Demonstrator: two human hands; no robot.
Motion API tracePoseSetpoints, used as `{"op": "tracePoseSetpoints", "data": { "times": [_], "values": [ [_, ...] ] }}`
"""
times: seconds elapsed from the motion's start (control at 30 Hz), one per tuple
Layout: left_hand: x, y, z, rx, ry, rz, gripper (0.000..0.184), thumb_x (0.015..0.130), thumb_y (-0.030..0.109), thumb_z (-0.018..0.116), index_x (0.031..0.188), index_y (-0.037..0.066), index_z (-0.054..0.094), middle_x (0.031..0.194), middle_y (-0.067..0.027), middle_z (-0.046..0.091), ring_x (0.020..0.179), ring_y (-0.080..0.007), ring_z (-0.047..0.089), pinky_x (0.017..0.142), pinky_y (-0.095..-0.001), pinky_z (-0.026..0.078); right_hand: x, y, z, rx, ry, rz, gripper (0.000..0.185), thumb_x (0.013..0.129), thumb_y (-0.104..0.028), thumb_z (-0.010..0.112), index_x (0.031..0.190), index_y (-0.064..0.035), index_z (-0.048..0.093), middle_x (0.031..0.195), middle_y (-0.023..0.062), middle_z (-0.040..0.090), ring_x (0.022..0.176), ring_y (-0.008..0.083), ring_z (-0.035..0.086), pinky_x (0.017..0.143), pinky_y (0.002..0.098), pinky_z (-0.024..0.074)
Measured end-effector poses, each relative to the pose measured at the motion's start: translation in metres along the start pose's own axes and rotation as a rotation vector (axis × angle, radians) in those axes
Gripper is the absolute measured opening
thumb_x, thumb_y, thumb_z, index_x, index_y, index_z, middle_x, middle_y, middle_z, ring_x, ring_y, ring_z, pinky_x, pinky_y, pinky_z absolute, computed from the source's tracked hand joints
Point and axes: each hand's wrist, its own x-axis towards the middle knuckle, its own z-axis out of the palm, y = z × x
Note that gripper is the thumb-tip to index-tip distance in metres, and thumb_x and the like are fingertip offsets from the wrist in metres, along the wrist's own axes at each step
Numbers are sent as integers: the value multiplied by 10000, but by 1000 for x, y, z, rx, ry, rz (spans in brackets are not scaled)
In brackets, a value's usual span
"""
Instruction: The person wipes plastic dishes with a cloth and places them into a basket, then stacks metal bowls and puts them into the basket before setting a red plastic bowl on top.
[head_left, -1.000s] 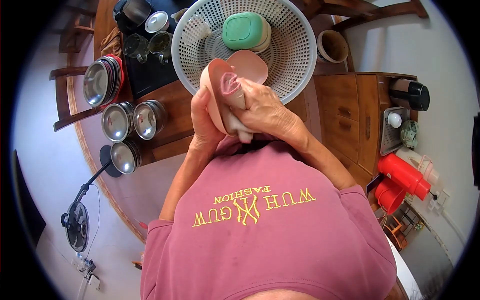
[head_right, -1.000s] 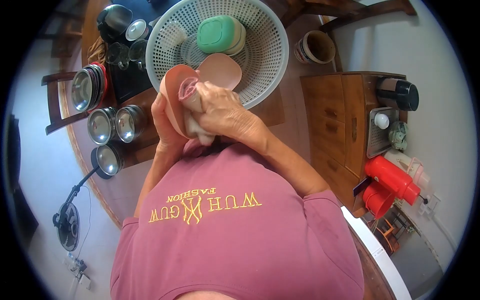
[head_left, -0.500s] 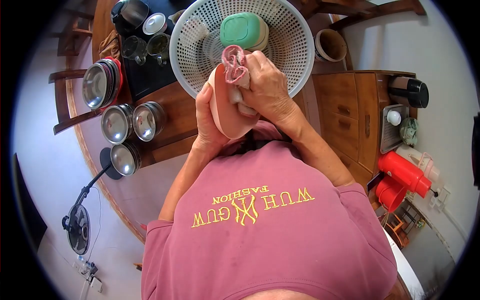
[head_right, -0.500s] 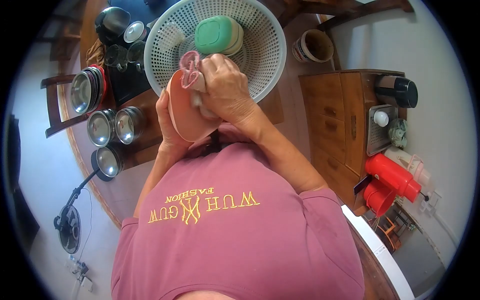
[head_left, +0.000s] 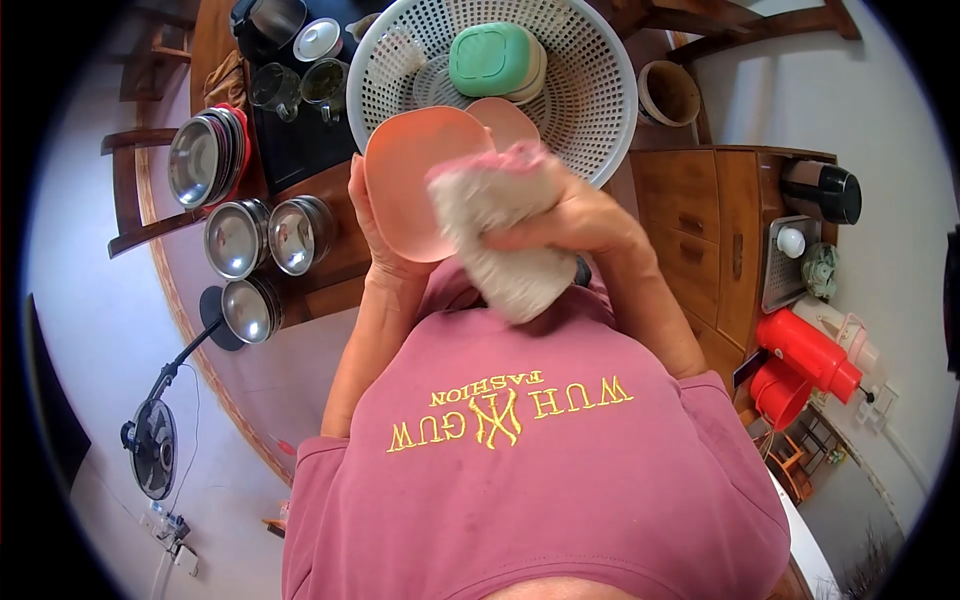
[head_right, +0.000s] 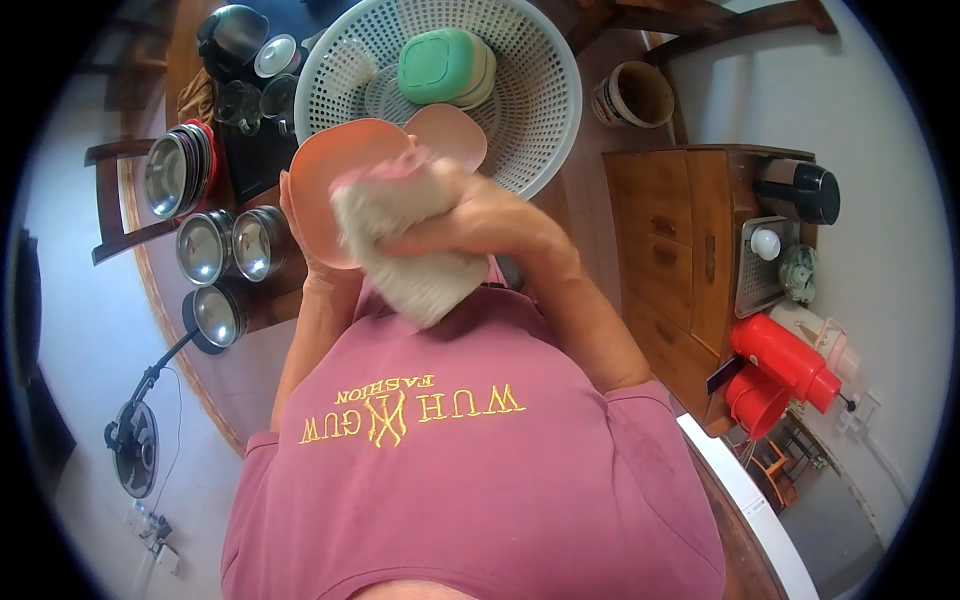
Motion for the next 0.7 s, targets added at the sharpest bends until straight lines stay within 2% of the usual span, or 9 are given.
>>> {"op": "tracePoseSetpoints", "data": {
  "times": [0.03,0.07,0.13,0.2,0.23,0.27,0.53,0.7],
  "values": [
    [-2,1,-12,-132,-31,-40,774,880,709,444,1381,121,491,1386,-129,527,1265,-322,508,1067,-497,416,-2,7,-10,197,94,54,558,751,-56,794,1260,-18,569,1102,97,657,1053,211,630,946,372,518],
    [-2,-1,-20,-133,-29,-37,774,880,709,444,1381,121,491,1386,-129,527,1265,-322,508,1067,-497,416,-4,4,-21,375,54,124,578,765,-112,801,1277,-13,552,1131,110,652,1054,219,636,906,375,543],
    [-2,-3,-29,-184,-187,-133,824,871,714,461,1407,89,457,1406,-139,509,1279,-344,490,1082,-487,391,-8,3,-32,491,228,-42,502,835,-223,752,1245,-19,547,1075,119,640,951,206,640,803,332,552],
    [-2,-5,-29,-242,-177,-120,763,898,681,445,1394,101,476,1394,-129,521,1271,-336,499,1069,-488,406,-1,15,-59,467,258,-191,432,899,-314,672,1186,-18,542,967,110,606,811,173,591,658,277,495],
    [-2,-6,-28,-299,-168,-110,705,925,647,429,1381,113,495,1382,-118,533,1262,-327,508,1056,-490,421,-4,16,-62,442,327,-237,395,928,-345,630,1133,-22,531,884,91,551,723,142,506,578,257,414],
    [-2,-7,-28,-355,-157,-101,649,952,613,413,1368,125,514,1370,-107,546,1253,-318,517,1043,-491,435,-7,14,-68,495,285,-245,371,939,-334,612,1132,-28,532,877,78,536,713,137,482,572,264,404],
    [-4,-3,-22,-225,-143,-91,665,969,627,380,1353,101,517,1352,-119,546,1223,-316,521,1027,-516,429,-14,17,-84,606,254,-348,354,969,-314,548,1131,-2,500,913,92,505,717,154,464,603,278,437],
    [-4,2,-23,-191,-130,-59,699,953,656,390,1366,102,499,1365,-128,528,1232,-325,505,1034,-549,413,-21,41,-105,654,259,-251,380,984,-337,521,1131,14,500,893,91,509,731,168,485,615,293,459]
  ]
}}
